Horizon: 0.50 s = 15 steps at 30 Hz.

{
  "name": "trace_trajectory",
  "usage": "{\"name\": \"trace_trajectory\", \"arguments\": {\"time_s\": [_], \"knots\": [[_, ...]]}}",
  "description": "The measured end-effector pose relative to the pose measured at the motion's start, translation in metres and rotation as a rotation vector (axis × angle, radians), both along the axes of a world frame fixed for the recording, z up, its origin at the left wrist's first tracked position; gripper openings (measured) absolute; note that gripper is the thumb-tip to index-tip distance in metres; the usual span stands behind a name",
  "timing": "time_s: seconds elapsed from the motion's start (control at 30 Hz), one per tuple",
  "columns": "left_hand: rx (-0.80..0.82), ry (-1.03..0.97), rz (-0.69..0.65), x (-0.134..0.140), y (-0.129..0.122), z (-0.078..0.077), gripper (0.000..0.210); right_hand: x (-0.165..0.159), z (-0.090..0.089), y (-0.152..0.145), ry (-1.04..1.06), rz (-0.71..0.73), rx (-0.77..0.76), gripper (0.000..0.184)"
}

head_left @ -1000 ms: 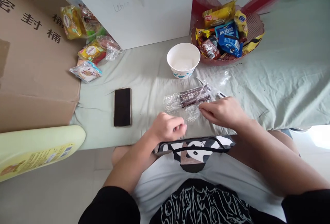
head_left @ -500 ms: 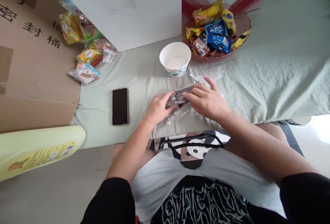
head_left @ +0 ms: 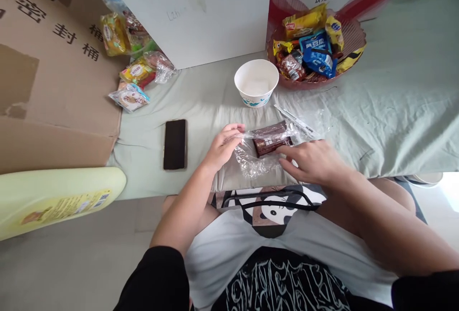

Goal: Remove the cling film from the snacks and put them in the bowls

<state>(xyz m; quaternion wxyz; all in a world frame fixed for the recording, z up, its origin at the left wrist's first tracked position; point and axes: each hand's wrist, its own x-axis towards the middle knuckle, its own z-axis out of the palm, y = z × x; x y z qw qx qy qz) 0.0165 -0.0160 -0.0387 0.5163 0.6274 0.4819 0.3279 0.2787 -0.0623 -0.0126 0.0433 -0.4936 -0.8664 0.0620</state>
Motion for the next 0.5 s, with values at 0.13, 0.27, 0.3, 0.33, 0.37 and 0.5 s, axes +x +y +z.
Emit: {"name": "trace_trajectory", "arguments": {"time_s": [0.13, 0.27, 0.3, 0.33, 0.37, 0.5], "knots": [[-0.295, -0.347, -0.161, 0.008, -0.006, 0.009, 0.049, -0.017, -0.002, -0.001, 0.088, -0.268, 0.053, 0.042], [-0.401, -0.502, -0.145, 0.016, -0.012, 0.020, 0.058, -0.022, -0.007, 0.002, 0.340, -0.296, -0.003, 0.065], [-0.422, -0.517, -0.116, 0.018, -0.014, 0.022, 0.058, -0.021, -0.007, 0.002, 0.405, -0.293, -0.057, 0.072], [-0.444, -0.521, -0.085, 0.019, -0.015, 0.024, 0.057, -0.020, -0.006, 0.003, 0.461, -0.290, -0.122, 0.076], [-0.465, -0.521, -0.056, 0.019, -0.016, 0.025, 0.055, -0.020, -0.004, 0.004, 0.504, -0.292, -0.187, 0.077], [-0.530, -0.609, -0.002, 0.020, -0.016, 0.023, 0.039, -0.021, 0.005, 0.011, 0.612, -0.399, -0.341, 0.051]]}}
